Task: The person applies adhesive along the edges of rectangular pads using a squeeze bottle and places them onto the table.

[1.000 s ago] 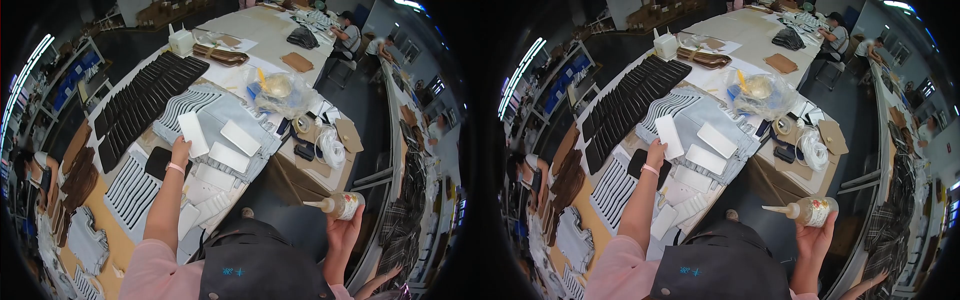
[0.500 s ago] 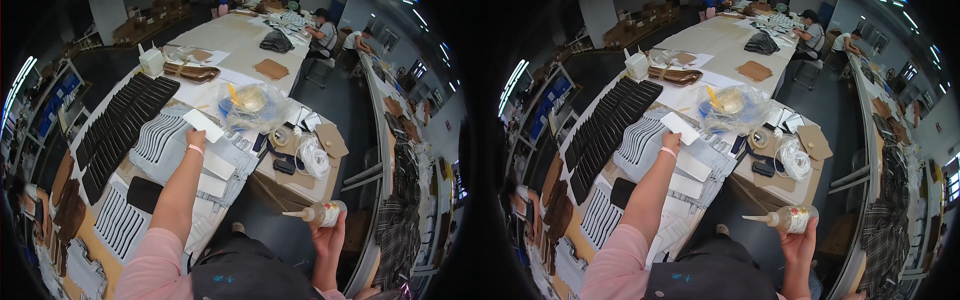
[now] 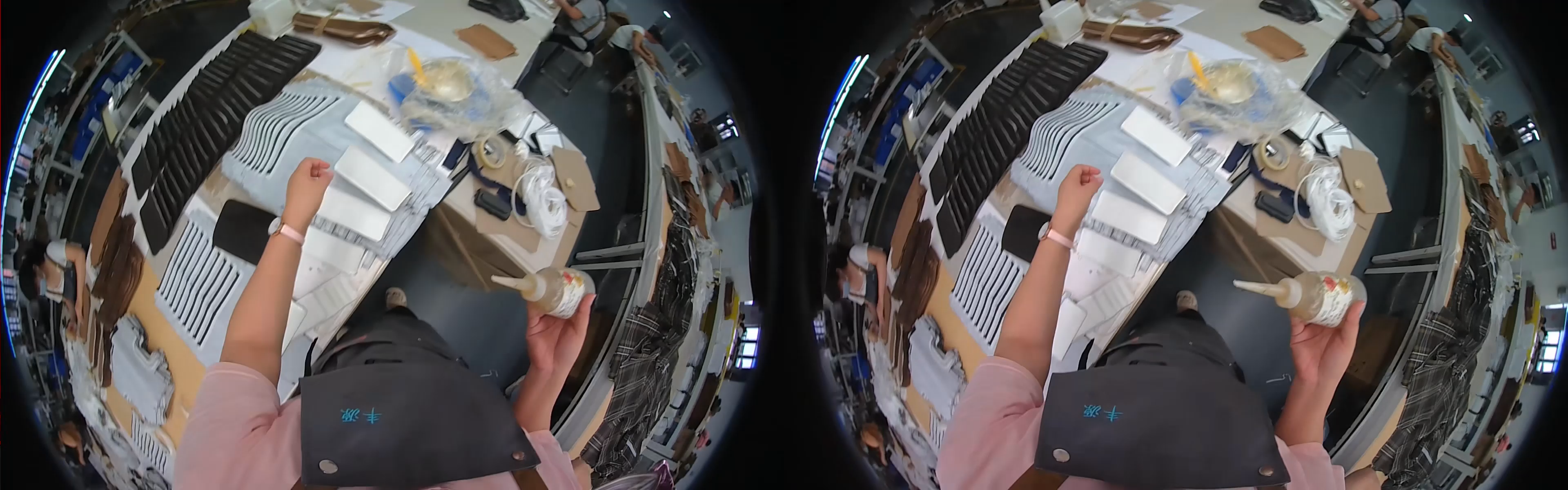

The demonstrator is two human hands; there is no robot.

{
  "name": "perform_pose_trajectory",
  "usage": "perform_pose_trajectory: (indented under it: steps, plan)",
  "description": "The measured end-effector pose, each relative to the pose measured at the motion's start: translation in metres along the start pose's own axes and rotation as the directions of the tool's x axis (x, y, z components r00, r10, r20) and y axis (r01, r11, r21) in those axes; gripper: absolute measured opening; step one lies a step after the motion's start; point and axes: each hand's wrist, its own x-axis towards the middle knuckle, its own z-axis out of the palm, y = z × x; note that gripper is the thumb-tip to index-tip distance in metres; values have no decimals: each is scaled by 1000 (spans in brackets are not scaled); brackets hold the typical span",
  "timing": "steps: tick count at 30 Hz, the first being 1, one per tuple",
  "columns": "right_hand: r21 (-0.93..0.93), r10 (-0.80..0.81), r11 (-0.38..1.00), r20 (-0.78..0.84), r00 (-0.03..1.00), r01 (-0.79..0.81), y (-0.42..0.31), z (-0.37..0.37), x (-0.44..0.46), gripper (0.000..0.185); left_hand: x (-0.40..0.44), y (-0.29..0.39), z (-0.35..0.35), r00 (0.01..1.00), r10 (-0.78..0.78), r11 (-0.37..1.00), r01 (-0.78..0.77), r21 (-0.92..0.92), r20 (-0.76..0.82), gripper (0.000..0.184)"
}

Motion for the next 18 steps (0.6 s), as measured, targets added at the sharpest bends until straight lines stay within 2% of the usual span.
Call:
perform_pose_trajectory:
  steps: [1,2,3,4,5,7,10,13,16,18]
  plan:
    - [0,2,1000,12,1000,-2,3,3,-1,45,-28,-12,-25,996,-18,997,11,81,85,17]
    - [1,13,1000,43,999,-13,6,5,-1,45,-54,-37,-47,967,-147,955,85,283,206,16]
    - [-3,28,1000,50,998,-28,10,6,-1,45,-82,-61,-66,922,-197,913,48,405,334,17]
    - [-9,44,999,54,998,-44,14,8,-2,45,-111,-74,-82,850,-284,814,-31,579,444,25]
    - [-16,59,998,57,997,-59,18,10,-3,45,-143,-108,-96,779,-429,705,-27,708,457,40]
    - [-20,92,996,74,993,-91,26,17,-6,45,-196,-82,-112,767,-598,407,43,912,231,58]
    - [-33,140,990,96,985,-138,39,29,-12,45,-245,-85,-117,812,-573,436,185,881,113,66]
    - [-98,163,983,84,983,-155,53,40,-21,46,-271,-107,-115,904,-426,450,183,874,30,66]
    - [-121,204,974,128,970,-189,60,44,-28,46,-277,-107,-119,885,-465,464,226,856,18,65]
    - [-135,228,969,160,960,-208,62,44,-34,47,-287,-114,-125,913,-407,505,235,830,-11,62]
